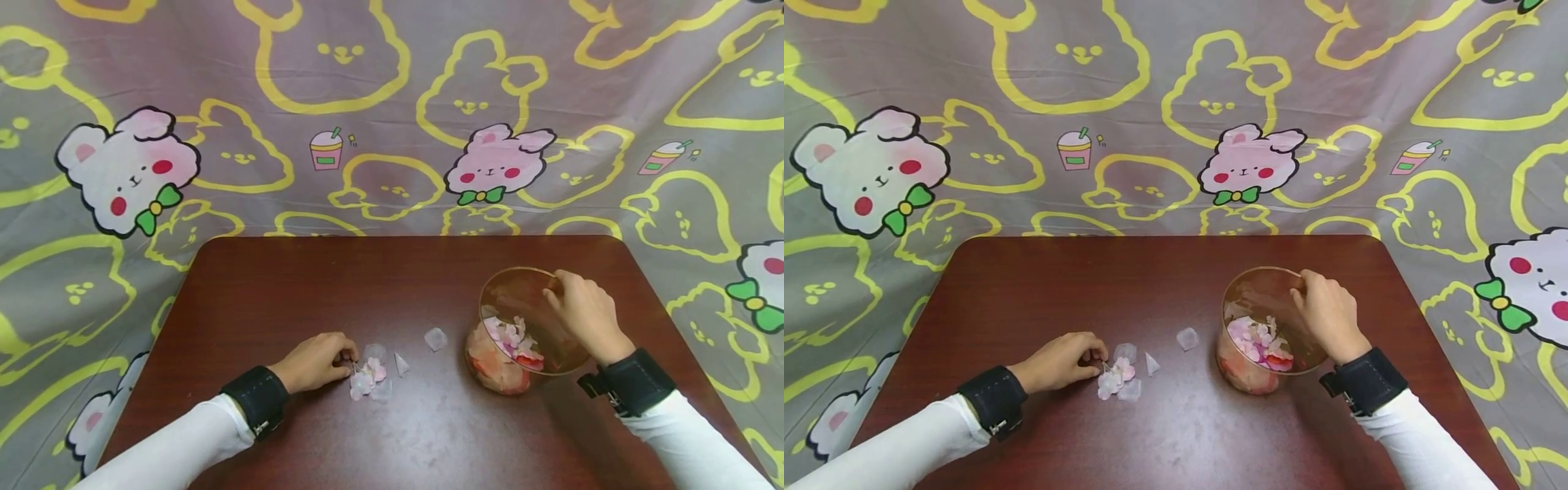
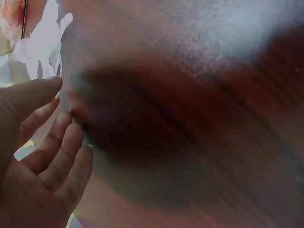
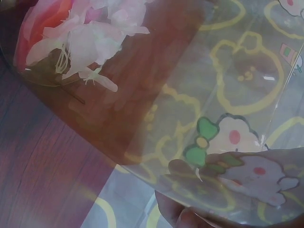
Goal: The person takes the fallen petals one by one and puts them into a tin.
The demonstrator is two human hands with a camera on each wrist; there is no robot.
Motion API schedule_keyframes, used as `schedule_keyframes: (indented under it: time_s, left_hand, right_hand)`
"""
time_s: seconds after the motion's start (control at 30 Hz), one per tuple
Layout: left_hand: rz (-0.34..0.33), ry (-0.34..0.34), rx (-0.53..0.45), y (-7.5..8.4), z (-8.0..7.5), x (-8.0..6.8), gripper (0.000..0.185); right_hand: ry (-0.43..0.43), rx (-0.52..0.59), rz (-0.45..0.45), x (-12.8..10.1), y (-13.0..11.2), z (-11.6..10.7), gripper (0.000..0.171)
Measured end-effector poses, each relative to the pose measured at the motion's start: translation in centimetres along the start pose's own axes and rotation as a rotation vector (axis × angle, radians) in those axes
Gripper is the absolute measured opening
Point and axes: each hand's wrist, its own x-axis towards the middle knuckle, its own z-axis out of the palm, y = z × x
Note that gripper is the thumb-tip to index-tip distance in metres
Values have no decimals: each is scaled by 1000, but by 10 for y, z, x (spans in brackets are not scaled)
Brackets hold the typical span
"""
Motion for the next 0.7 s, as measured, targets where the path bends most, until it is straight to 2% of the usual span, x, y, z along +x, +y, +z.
schedule_keyframes:
  time_s: [0.27, 0.47, 0.7]
  left_hand:
    - [1, 85, 96, 1, 9, -4, 16]
    - [17, 84, 79, -2, 8, -5, 19]
    - [44, 83, 25, -1, -1, -7, 17]
  right_hand:
    - [-1, 2, -4, 0, 0, -1, 14]
    - [0, 2, -2, -1, 1, -1, 14]
    - [2, 2, -1, 0, 1, -1, 14]
